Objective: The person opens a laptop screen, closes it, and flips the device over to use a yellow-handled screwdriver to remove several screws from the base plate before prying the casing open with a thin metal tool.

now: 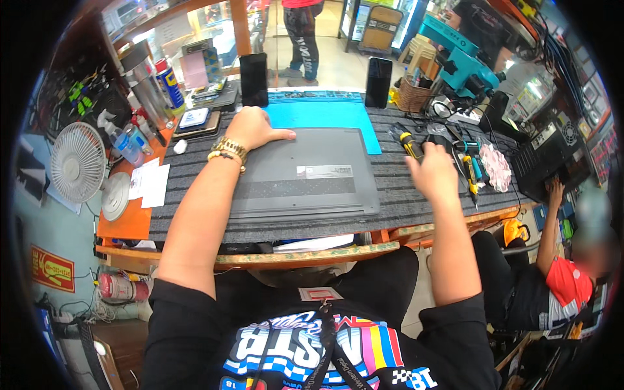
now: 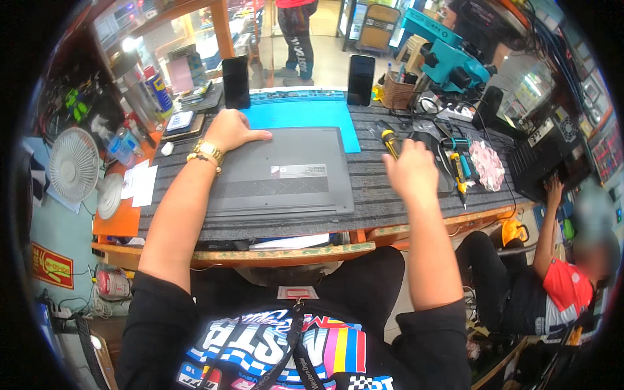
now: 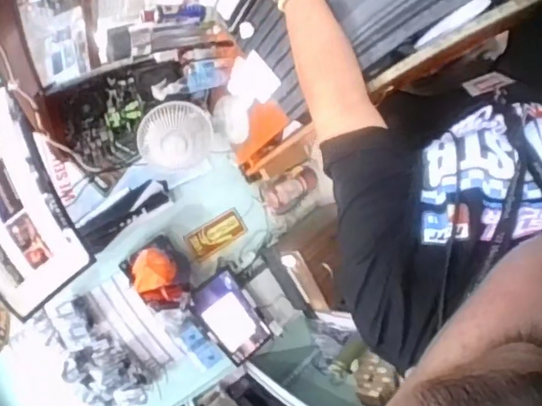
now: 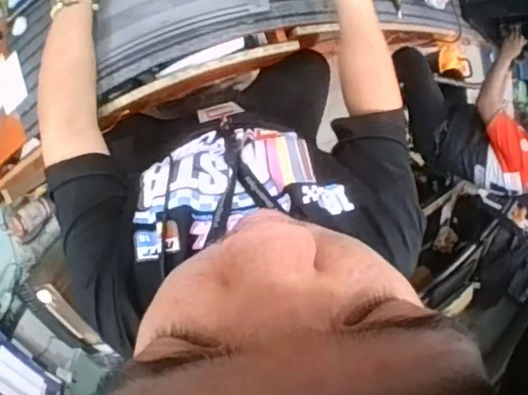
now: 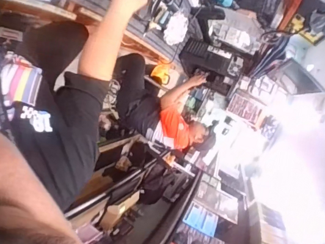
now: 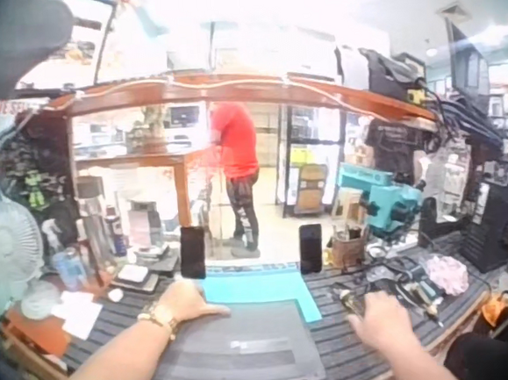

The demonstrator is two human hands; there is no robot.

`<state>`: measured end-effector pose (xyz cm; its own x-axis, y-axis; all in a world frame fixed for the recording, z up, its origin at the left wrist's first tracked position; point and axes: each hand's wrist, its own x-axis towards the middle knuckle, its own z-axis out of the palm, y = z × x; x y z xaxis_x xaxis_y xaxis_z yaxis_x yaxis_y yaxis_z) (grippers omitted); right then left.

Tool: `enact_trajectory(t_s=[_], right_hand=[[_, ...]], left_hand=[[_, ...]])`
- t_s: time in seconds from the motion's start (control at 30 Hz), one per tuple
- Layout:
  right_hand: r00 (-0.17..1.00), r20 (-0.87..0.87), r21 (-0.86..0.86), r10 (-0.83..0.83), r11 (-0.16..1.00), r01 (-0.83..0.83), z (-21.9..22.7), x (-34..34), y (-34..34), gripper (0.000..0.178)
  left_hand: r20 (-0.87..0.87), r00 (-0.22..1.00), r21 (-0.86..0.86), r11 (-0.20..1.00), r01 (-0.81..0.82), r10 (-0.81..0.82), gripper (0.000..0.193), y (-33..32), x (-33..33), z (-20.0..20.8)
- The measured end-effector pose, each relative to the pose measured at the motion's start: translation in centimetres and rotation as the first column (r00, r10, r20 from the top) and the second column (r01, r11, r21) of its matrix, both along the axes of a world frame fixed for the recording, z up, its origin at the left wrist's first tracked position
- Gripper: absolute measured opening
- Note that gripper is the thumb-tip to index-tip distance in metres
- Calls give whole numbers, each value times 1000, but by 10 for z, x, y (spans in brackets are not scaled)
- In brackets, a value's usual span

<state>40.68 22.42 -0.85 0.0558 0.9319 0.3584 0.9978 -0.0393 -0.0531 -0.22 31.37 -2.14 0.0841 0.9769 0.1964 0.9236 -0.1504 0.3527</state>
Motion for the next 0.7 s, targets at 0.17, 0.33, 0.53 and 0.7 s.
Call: enact_trajectory(t_s=[0.17, 0.33, 0.53, 0.7], right_hand=[[971, 228, -141, -71, 984, 105, -15, 10, 24, 46], [986, 165, -119, -21, 992, 41, -15, 14, 28, 42], [924, -346, 104, 164, 985, -136, 41, 22, 20, 39], [90, -805, 546, 586, 793, -270, 46, -2, 21, 23]], left_hand=[[54, 998, 167, 986, 12, -21, 65, -2, -13, 4], [272, 962, 247, 963, -104, 34, 47, -46, 11, 32], [424, 871, 292, 948, 129, -249, 35, -82, 73, 8], [294, 793, 387, 825, 412, -533, 20, -94, 91, -12]])
